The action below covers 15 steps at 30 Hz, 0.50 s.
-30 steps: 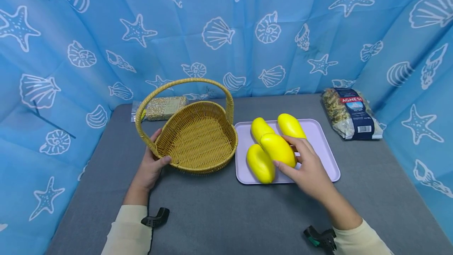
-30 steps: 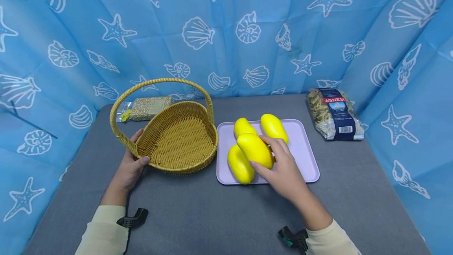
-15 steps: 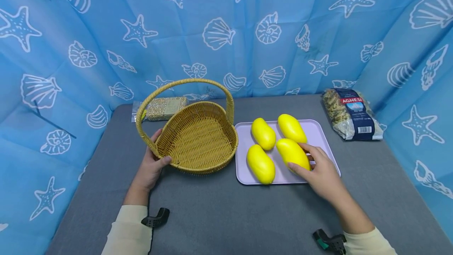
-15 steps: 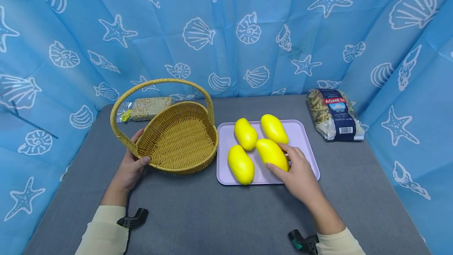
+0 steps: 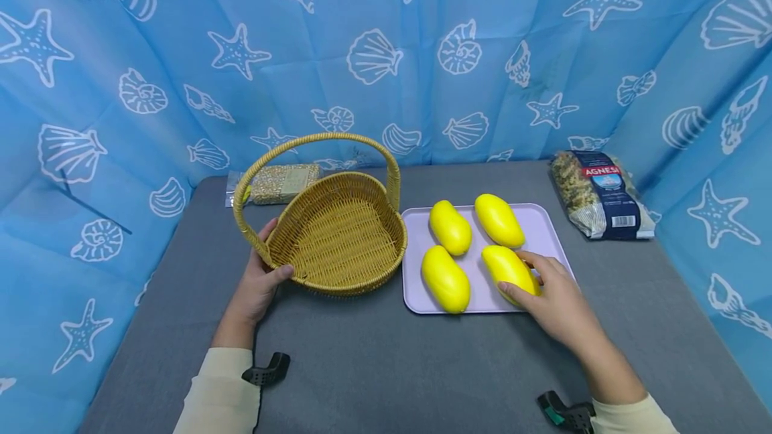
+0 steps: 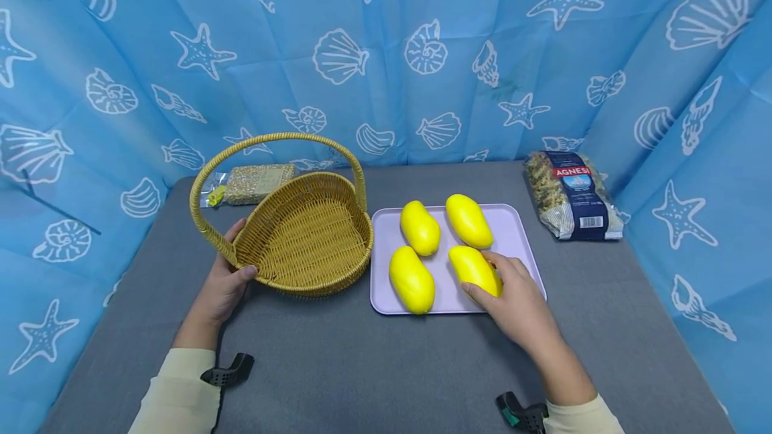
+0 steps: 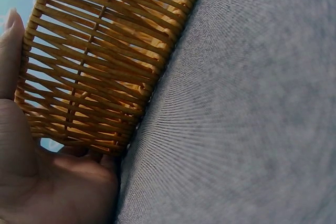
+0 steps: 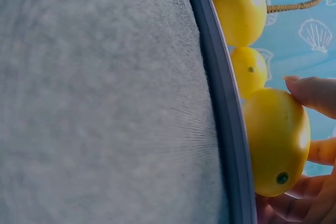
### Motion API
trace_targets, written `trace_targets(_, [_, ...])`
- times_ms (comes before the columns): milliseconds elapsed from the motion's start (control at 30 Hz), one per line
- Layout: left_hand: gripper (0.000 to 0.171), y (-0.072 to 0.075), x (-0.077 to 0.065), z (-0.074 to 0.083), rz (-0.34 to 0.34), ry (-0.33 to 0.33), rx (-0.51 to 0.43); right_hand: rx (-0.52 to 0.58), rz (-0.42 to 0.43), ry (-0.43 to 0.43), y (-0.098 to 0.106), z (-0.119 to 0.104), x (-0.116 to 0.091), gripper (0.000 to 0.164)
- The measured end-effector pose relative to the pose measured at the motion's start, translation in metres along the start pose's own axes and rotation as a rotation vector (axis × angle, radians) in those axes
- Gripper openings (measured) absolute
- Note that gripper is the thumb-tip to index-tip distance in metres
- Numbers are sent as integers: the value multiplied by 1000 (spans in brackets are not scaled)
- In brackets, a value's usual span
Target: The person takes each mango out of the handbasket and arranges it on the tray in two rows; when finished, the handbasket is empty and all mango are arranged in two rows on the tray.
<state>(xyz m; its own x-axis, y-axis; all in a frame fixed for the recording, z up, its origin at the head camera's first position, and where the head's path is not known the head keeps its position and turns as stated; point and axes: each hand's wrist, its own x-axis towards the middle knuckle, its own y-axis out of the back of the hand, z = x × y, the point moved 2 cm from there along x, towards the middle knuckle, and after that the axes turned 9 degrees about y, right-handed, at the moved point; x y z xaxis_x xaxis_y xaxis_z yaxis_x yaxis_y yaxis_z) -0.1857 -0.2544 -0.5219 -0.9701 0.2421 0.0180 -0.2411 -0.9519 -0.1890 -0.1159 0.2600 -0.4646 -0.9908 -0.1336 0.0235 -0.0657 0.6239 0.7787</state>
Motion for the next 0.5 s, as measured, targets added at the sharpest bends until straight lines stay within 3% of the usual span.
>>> trace_targets(267, [93, -2, -1, 1, -4, -3, 16, -15, -50, 79, 5, -3, -5, 78])
trace_targets(500, [95, -1, 0, 2, -5, -10, 13, -3, -87, 73, 9, 1, -5, 79])
